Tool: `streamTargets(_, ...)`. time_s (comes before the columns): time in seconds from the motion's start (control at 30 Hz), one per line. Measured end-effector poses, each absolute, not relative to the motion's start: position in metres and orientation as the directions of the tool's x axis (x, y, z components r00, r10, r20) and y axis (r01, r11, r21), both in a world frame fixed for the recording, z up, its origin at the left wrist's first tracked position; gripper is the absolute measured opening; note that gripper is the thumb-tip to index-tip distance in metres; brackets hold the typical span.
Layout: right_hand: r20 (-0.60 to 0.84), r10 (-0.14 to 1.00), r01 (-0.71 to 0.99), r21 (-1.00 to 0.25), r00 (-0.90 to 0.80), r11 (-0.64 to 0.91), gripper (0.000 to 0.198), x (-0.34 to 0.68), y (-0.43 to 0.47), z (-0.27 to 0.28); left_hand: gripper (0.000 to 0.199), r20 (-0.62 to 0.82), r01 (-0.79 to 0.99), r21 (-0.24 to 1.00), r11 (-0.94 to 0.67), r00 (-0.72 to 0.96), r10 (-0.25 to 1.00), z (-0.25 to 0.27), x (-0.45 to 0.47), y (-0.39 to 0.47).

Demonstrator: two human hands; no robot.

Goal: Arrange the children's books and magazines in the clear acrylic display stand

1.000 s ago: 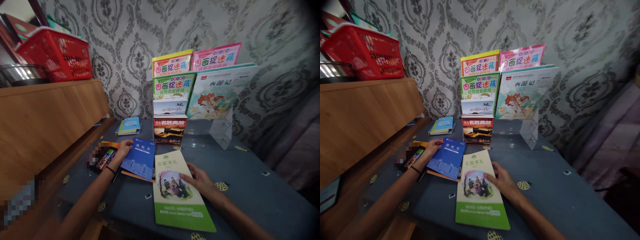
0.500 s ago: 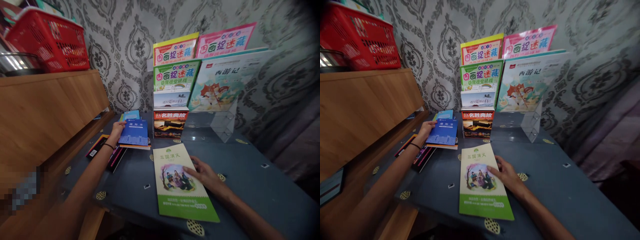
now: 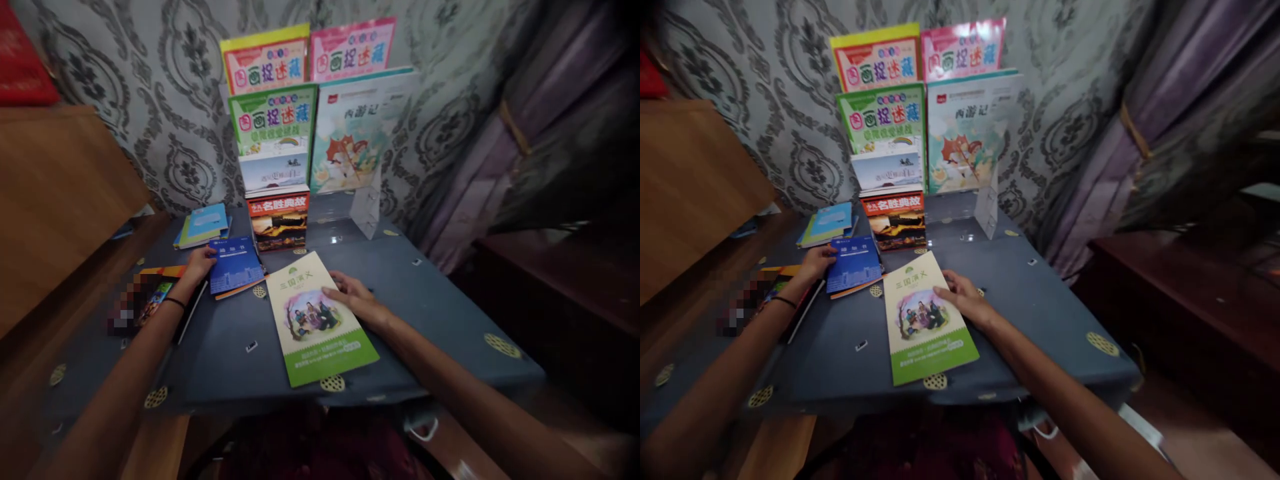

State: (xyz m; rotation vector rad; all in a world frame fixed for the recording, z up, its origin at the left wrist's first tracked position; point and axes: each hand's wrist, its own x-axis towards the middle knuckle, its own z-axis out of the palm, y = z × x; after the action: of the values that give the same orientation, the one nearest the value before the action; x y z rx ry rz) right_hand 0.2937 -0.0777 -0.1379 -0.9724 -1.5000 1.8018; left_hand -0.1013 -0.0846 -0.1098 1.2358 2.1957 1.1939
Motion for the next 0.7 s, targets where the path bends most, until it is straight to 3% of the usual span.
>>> streamTargets(0.17, -0.165, 0.824, -0.035, -0.975, -0.541, -0.218, 0.062, 0.303, -0.078, -0.140, 0.017, 0.141, 0.648, 0.722, 0.245, -0.483, 0.864, -0.110, -0.071, -0.095)
streamTargets(0.27, -0.136, 0.833, -0.062, -0.978, -0.536, -0.199, 0.059, 0.306, -0.080, -0.139, 0.010, 0.318, 0.715, 0.699, 0.003, -0.314, 0.894, -0.118, -0.031, -0.115)
streamTargets(0.33, -0.097, 0.837, -0.088, -0.981, -0.539, -0.171, 0.057, 0.305, -0.082, -0.139, 0.020, 0.353, 0.672, 0.731, -0.119, -0.224, 0.908, -0.124, 0.002, -0.130)
streamTargets(0.4, -0.047, 0.855, -0.122, -0.984, -0.517, -0.128, 0.056, 0.304, -0.084, -0.138, 0.037, 0.301, 0.553, 0.825, -0.118, -0.252, 0.920, -0.129, 0.035, -0.142)
streamTargets(0.5, 0.014, 0.890, -0.162, -0.985, -0.455, -0.068, 0.056, 0.301, -0.087, -0.136, 0.045, 0.133, 0.151, 0.985, -0.085, -0.340, 0.931, -0.129, 0.077, -0.151)
streamTargets(0.6, 0.036, 0.907, -0.203, -0.978, -0.419, -0.055, 0.057, 0.293, -0.092, -0.130, 0.055, 0.008, -0.252, 0.962, -0.109, -0.372, 0.928, -0.115, 0.104, -0.149)
streamTargets(0.7, 0.023, 0.907, -0.279, -0.954, -0.421, -0.105, 0.056, 0.283, -0.098, -0.123, 0.057, -0.047, -0.396, 0.910, -0.122, -0.392, 0.919, -0.098, 0.116, -0.141)
